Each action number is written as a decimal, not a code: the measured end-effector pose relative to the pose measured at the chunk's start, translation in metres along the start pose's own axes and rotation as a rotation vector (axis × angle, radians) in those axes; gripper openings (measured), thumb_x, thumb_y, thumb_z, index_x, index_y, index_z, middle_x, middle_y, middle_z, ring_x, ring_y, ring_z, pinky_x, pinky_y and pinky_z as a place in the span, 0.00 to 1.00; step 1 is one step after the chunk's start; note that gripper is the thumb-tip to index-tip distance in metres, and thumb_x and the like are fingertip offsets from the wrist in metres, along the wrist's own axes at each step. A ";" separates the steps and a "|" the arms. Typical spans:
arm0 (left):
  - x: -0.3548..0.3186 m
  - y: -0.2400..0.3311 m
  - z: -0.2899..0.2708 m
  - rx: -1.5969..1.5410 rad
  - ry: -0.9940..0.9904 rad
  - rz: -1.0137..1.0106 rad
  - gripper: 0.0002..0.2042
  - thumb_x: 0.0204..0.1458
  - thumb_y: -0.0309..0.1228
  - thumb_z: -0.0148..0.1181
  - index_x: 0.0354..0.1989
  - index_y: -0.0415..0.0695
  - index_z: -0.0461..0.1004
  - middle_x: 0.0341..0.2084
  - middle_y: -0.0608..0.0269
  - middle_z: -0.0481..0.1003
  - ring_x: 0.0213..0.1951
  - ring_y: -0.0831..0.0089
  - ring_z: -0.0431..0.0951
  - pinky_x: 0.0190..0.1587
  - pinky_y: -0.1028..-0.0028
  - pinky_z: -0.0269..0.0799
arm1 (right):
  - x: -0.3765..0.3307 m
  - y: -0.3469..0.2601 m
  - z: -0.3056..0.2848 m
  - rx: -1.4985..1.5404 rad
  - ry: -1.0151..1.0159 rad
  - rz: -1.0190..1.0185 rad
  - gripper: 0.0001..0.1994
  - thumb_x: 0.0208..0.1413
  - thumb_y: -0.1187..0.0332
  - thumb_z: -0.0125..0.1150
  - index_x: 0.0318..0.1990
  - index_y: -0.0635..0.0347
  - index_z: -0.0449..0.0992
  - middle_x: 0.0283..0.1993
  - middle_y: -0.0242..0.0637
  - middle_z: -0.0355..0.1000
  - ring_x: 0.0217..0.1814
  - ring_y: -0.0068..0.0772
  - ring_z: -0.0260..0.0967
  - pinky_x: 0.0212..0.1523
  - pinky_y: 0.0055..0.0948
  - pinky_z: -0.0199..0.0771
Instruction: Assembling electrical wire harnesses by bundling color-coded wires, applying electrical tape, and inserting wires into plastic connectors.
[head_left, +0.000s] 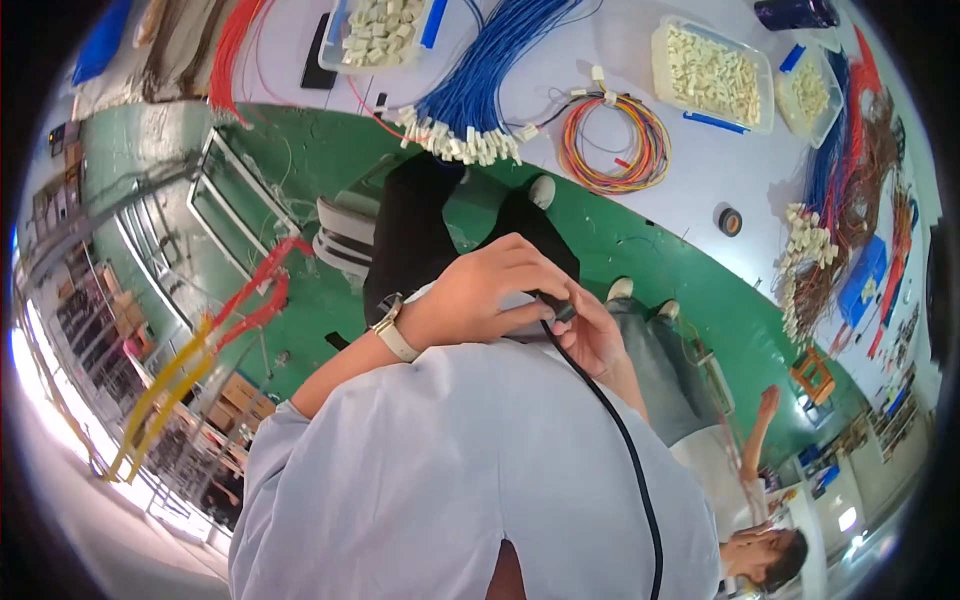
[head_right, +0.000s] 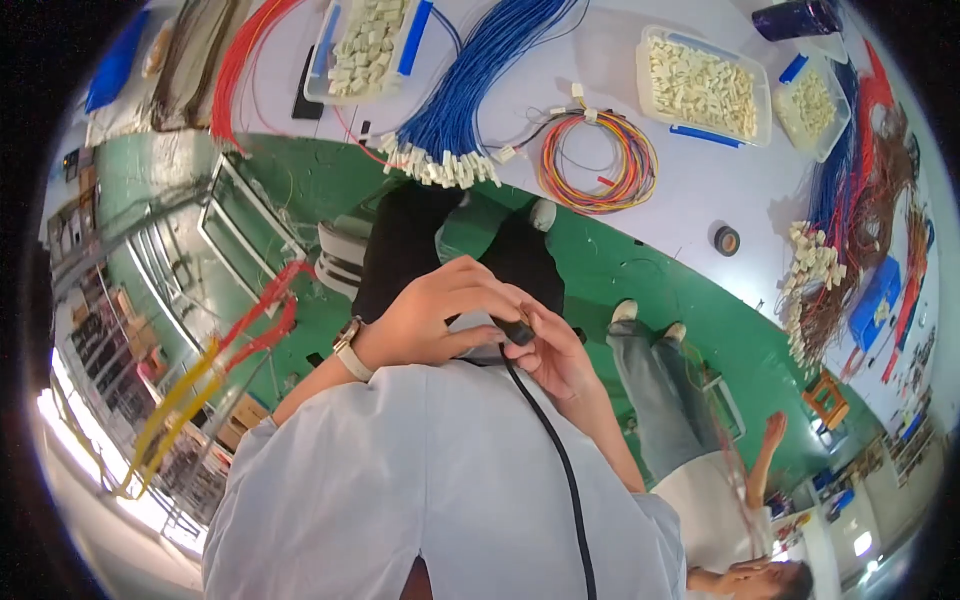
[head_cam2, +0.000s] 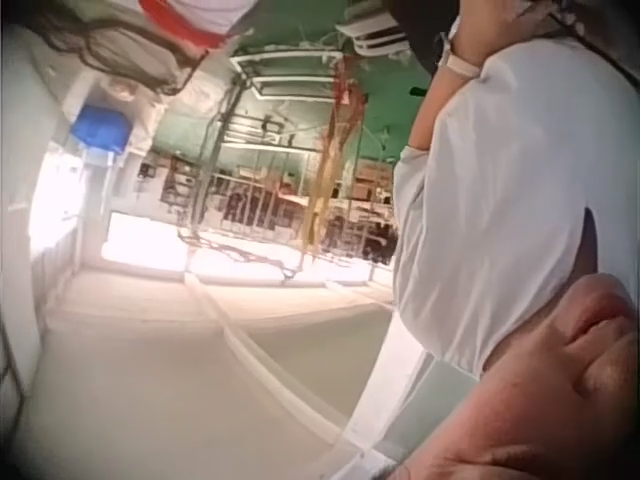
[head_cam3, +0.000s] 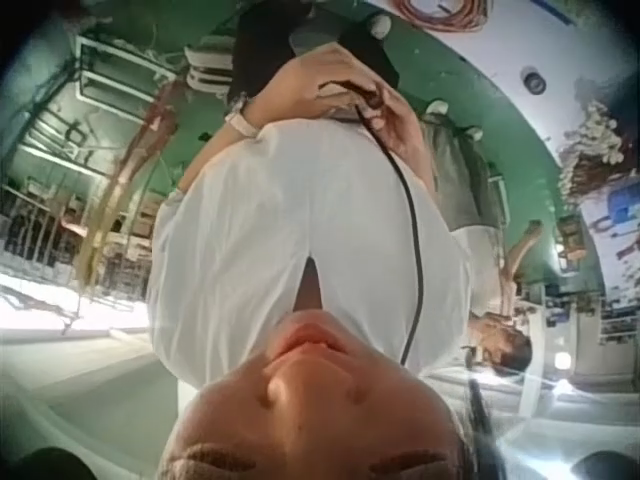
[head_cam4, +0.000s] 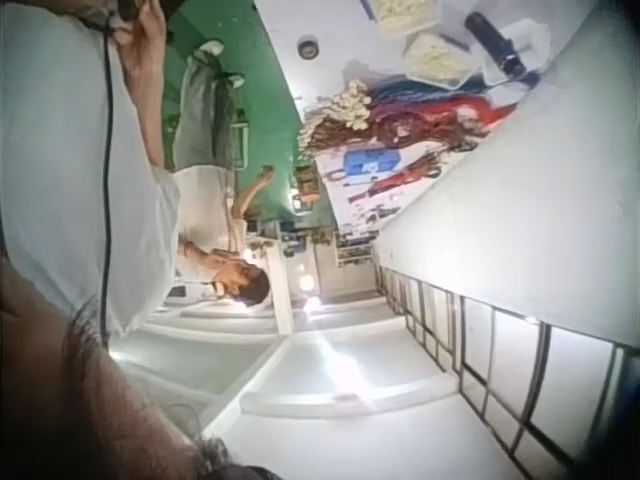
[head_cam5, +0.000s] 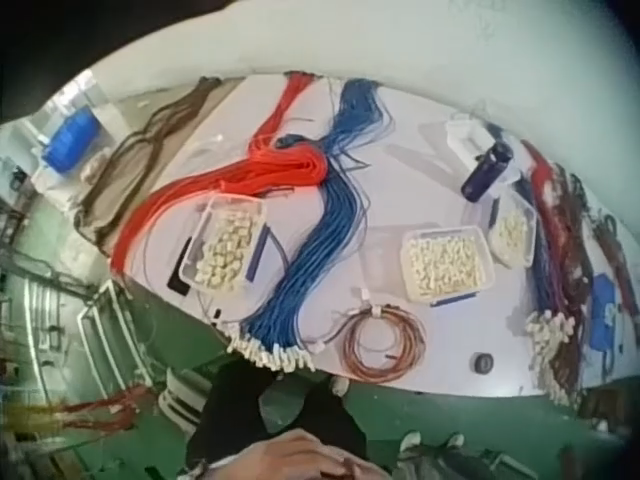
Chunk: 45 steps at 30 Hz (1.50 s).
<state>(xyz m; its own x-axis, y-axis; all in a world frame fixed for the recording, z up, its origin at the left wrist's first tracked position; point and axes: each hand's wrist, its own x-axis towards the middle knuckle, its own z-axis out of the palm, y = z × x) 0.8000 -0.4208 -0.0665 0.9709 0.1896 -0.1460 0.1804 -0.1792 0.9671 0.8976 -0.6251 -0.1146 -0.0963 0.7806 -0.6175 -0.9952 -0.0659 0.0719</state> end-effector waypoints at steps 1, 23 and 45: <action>0.002 -0.007 -0.018 0.063 -0.005 0.152 0.14 0.41 0.21 0.67 0.38 0.48 0.78 0.36 0.67 0.76 0.35 0.67 0.74 0.38 0.71 0.74 | 0.014 0.003 0.008 0.027 0.003 0.002 0.32 0.63 0.61 0.54 0.68 0.67 0.49 0.53 0.42 0.71 0.37 0.31 0.80 0.22 0.13 0.73; -0.046 -0.082 -0.294 -0.306 -0.781 -0.174 0.09 0.47 0.29 0.67 0.36 0.41 0.75 0.27 0.63 0.70 0.28 0.68 0.71 0.31 0.71 0.69 | 0.201 0.221 0.197 -0.062 0.566 -0.271 0.21 0.67 0.53 0.41 0.42 0.64 0.74 0.22 0.30 0.72 0.12 0.15 0.62 0.11 0.16 0.56; -0.130 -0.045 -0.181 -0.134 -0.445 0.356 0.14 0.34 0.22 0.68 0.34 0.46 0.78 0.27 0.64 0.74 0.24 0.71 0.74 0.26 0.76 0.71 | 0.078 0.223 0.158 -0.589 0.167 -0.444 0.20 0.69 0.55 0.39 0.40 0.65 0.70 0.31 0.36 0.74 0.15 0.28 0.73 0.15 0.18 0.66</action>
<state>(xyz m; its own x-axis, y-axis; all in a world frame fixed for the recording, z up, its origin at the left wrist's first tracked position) 0.6369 -0.2629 -0.0538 0.9460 -0.2888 0.1474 -0.1623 -0.0282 0.9863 0.6706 -0.4809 -0.0226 0.3615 0.7097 -0.6047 -0.7802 -0.1249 -0.6130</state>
